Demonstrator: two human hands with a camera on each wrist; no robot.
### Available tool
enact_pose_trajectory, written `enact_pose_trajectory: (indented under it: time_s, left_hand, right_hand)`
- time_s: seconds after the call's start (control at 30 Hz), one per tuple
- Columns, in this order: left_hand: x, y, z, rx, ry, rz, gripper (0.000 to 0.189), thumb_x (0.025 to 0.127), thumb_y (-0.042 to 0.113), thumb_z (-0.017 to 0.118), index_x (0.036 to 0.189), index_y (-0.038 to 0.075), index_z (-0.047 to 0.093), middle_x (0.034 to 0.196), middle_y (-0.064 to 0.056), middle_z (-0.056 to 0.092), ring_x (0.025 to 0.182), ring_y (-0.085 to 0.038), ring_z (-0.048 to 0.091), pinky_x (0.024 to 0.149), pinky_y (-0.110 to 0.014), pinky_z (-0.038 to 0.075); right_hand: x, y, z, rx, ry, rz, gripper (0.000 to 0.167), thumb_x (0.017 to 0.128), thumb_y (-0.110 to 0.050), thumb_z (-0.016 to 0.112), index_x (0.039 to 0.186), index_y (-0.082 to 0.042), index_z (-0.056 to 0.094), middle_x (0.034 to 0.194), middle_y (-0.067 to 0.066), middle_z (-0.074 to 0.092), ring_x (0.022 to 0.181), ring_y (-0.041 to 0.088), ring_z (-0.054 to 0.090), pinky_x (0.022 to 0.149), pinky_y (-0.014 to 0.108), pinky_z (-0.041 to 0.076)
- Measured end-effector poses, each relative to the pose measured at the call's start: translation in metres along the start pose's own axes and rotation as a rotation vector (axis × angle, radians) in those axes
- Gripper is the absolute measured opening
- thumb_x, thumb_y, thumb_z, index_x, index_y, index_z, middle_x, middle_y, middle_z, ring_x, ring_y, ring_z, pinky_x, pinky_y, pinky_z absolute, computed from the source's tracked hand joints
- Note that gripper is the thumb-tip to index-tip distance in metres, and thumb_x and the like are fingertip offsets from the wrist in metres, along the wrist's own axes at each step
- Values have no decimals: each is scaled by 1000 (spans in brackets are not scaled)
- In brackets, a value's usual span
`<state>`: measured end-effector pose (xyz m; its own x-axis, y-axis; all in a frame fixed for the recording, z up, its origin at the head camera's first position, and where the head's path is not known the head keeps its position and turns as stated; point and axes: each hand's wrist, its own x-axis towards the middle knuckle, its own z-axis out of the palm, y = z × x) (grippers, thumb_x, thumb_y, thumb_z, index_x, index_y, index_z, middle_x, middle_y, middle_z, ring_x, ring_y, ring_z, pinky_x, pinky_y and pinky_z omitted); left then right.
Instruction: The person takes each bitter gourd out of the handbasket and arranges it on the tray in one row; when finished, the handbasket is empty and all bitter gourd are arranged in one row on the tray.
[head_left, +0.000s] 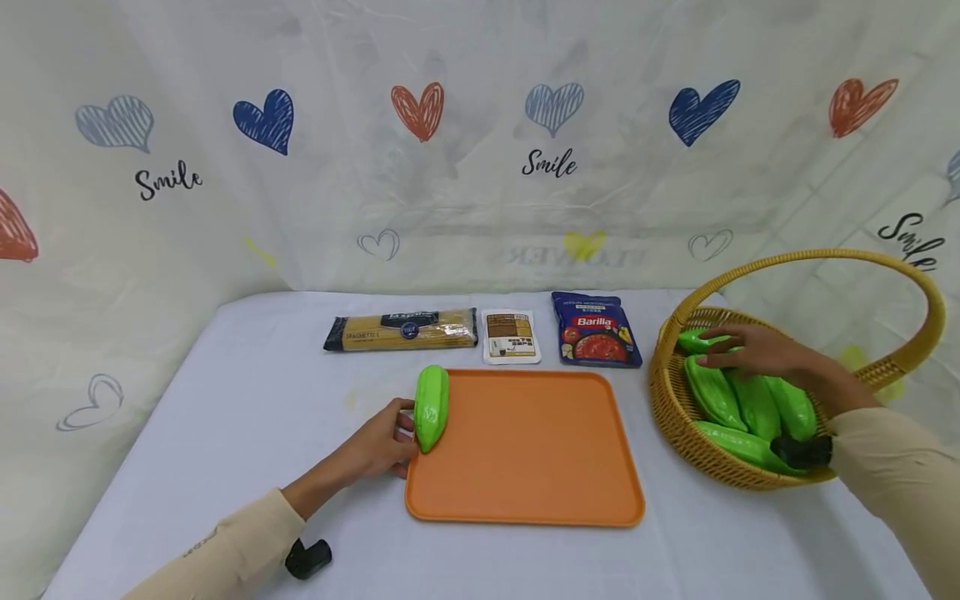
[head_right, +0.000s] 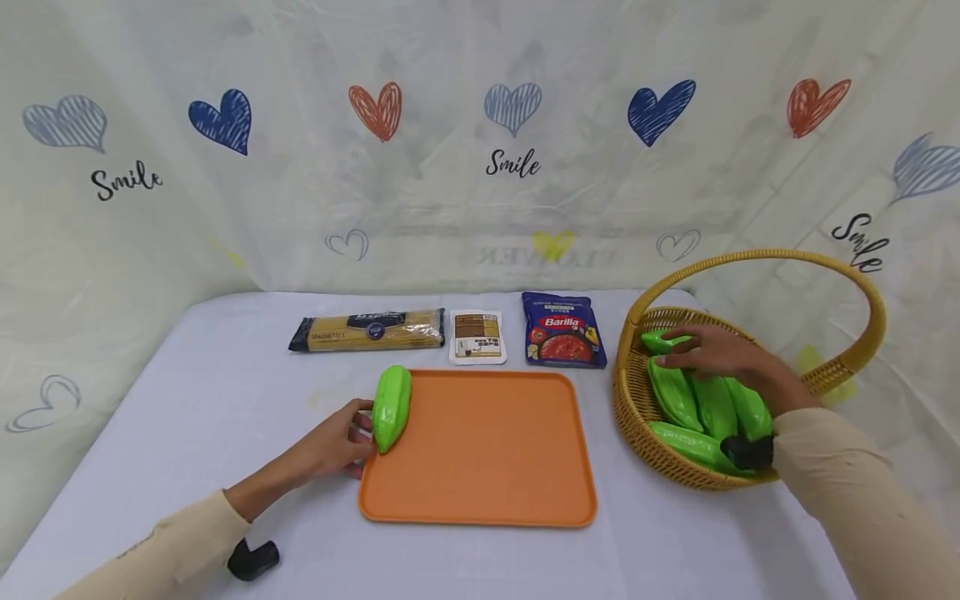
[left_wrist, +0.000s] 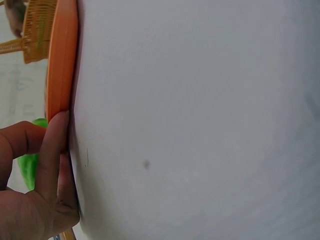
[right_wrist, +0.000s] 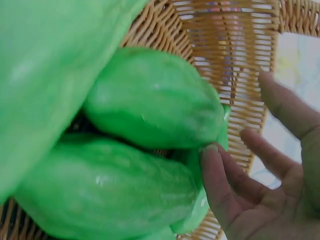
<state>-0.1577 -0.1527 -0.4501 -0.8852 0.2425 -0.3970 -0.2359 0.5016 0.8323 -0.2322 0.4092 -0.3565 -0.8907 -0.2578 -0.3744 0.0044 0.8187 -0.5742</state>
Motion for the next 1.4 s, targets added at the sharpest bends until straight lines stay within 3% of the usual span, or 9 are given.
enact_pose_trajectory:
  time_s: [0.17,0.4,0.63,1.07,1.4]
  left_hand:
    - [0,0,0,-2,2,-4,74,84,-1,70,149,4,36,115,-11,54,91,-19,64,61,-33,63]
    - [0,1,0,0,0,-9,74,84,-1,71,149,5,36,115,-11,54,91,-19,63,61,-33,63]
    - [-1,1,-1,-2,-4,-10,74,84,-1,71,149,5,36,115,-11,54,91,-19,63,62,-33,63]
    - [-1,-2,-4,3,4,-8,73,84,1,71,149,5,37,117,-11,54,92,-19,63,62,-33,63]
    - [1,-3,-2,-9,-10,29,72,84,0,70,148,4,37,117,-11,54,92,-20,62,62,-34,63]
  right_hand:
    - [5,0,3,-4,8,-12,72,98,-38,64,146,9,38,146,36,41,124,48,55,90,48,60]
    - [7,-4,6,-98,-6,-15,70,96,-36,66,143,10,43,141,41,44,127,57,47,91,53,57]
    - [12,-8,9,-120,-39,-17,73,92,-36,71,142,11,46,134,38,53,121,52,55,89,48,59]
    - [23,-21,13,-131,-113,6,73,92,-37,72,142,10,47,141,42,43,124,55,51,86,44,60]
    - [15,-21,8,-75,-126,41,72,97,-31,65,146,14,36,140,42,42,115,41,60,84,47,61]
